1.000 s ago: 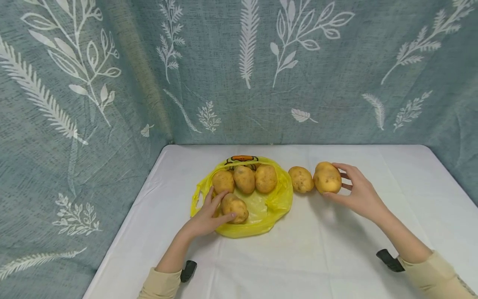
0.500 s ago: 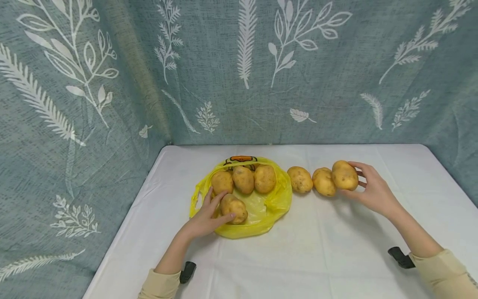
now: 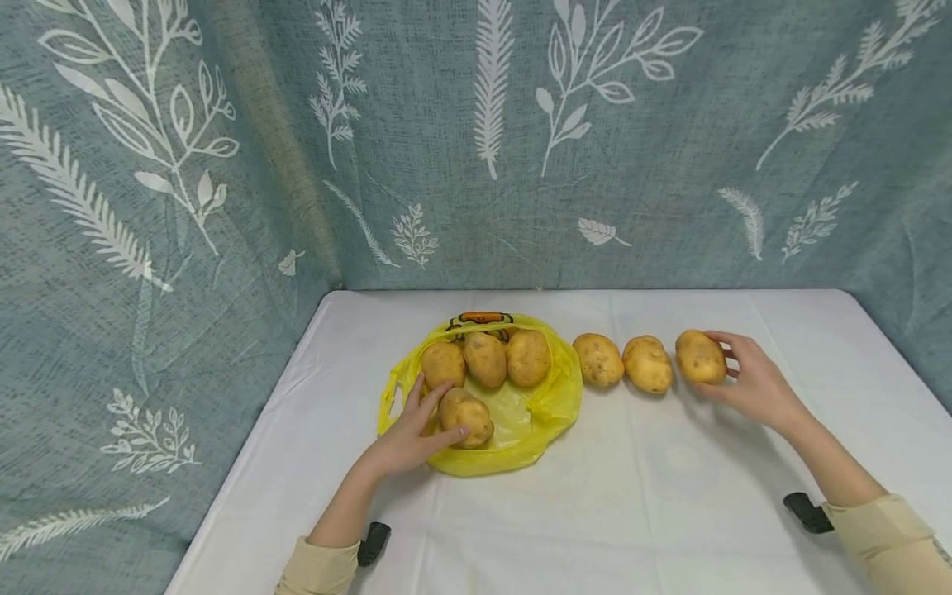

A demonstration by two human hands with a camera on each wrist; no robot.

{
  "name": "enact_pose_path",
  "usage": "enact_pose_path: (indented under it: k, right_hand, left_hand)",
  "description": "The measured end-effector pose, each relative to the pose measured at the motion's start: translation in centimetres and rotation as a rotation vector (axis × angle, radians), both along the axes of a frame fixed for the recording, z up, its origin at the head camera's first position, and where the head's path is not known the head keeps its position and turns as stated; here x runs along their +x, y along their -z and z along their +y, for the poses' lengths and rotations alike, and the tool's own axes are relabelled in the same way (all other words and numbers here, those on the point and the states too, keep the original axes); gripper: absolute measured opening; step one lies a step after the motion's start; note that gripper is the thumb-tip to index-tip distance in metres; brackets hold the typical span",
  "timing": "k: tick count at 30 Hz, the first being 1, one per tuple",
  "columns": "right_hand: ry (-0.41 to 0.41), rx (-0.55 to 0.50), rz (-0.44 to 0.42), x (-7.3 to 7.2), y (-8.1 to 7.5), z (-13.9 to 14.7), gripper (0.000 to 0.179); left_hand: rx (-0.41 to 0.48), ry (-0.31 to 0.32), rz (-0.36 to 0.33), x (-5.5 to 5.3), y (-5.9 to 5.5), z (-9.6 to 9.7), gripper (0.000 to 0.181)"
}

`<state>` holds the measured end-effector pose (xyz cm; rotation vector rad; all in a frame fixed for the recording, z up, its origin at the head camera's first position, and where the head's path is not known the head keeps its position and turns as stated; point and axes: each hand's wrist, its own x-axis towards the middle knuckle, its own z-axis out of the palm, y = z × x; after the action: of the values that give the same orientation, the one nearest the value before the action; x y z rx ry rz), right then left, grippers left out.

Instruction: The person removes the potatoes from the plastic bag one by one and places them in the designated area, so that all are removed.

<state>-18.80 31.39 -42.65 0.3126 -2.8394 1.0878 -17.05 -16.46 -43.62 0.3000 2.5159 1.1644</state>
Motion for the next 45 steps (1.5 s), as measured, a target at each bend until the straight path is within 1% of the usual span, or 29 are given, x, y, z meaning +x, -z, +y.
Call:
enact_pose_path:
  k: [3,11,18,29,39,45]
  right_hand:
    - [-0.014,0.013,-0.011,-0.2,0.3,0.2,0.079]
    - [-0.037,0.026,-0.003,-0.5,0.8,0.4,0.079]
    - [-0.064,0.035,0.005,-0.5,1.2,0.3,0.078]
    - [-0.080,0.059,-0.014,-0.3,0.8,0.0,0.078]
    - [-0.075,0.101,0.037,-0.1,0.5,-0.2,0.078]
    - [-0.058,0.094,0.054,0.0,0.1,-0.5,0.076]
  left_hand:
    - [-0.004,0.002,0.002,0.0,0.0,-0.1,0.081]
    - [-0.001,0.003,0.004,0.0,-0.1,-0.1,0.078]
    - [-0.007,-0.002,0.000,0.1,-0.1,-0.1,0.079]
    - [-0.015,-0.006,0.002,0.0,0.0,-0.1,0.081]
    - [-0.012,-0.002,0.000,0.0,0.0,0.0,0.081]
    - [-0.001,0.006,0.009,-0.1,0.1,-0.1,0.081]
